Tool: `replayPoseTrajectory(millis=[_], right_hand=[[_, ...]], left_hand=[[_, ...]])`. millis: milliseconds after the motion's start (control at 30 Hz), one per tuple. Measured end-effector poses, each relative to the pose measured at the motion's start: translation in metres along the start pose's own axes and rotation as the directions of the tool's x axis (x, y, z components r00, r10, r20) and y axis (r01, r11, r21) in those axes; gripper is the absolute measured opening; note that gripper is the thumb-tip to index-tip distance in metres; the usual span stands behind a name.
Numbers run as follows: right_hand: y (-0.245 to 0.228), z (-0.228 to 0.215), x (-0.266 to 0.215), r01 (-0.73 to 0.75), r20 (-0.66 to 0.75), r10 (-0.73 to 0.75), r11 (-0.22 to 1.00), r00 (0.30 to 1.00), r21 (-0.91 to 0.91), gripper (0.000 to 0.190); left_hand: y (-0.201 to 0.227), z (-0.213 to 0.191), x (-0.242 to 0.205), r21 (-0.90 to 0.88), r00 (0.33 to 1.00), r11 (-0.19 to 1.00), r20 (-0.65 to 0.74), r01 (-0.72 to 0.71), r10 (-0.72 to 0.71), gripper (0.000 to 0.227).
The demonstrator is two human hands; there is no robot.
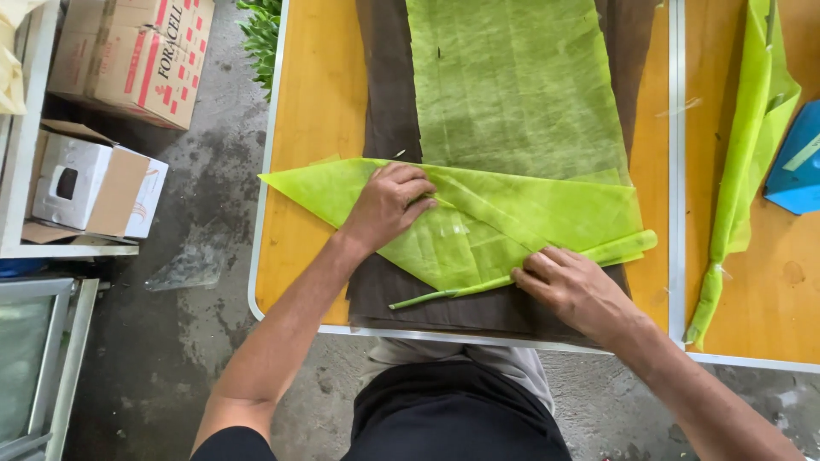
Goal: The person folds a sheet of lime-green tissue paper on a table, creating a cone shape. They fold the edges inward and tuck the bottom to secure the shape, then lift the finished cone to display it.
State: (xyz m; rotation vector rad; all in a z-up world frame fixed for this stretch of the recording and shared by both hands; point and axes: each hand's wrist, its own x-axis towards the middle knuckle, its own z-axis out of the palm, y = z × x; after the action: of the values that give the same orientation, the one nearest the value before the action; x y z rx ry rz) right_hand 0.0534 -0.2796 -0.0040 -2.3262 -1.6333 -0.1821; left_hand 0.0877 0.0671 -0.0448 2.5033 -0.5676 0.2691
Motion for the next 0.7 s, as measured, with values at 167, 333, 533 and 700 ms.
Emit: replayPoseTrajectory(millis=[167,333,533,700], right_hand=[[-0.003,0.003,0.006,0.001,-0.006,-0.001,0.999,1.000,-0.033,0.022],[-0.006,0.004,0.013,0.018,-0.054,-0.022,0.997,0.998,-0.073,0.020],[-0.008,-0.002,0.016,0.042,-0.141,-0.059,0.992,0.988,-0.121,0.021],[0.004,-0.003,0.010,0.096,-0.071,-0.094,0.995,0.993,0.034,0.027]], left_hand=[[0.007,-0.015,0.009,-0.063,0.995,0.997,0.090,0.053,-0.047,0.023],[-0.025,-0.007,0.009,-0.142,0.982,0.988,0.169,-0.055,0.079,0.007],[-0.028,0.003,0.011,-0.166,0.989,0.980,0.083,-0.111,0.126,0.005],[-0.021,-0.014,0.005,-0.267,0.995,0.959,0.014,-0.096,0.104,0.017]])
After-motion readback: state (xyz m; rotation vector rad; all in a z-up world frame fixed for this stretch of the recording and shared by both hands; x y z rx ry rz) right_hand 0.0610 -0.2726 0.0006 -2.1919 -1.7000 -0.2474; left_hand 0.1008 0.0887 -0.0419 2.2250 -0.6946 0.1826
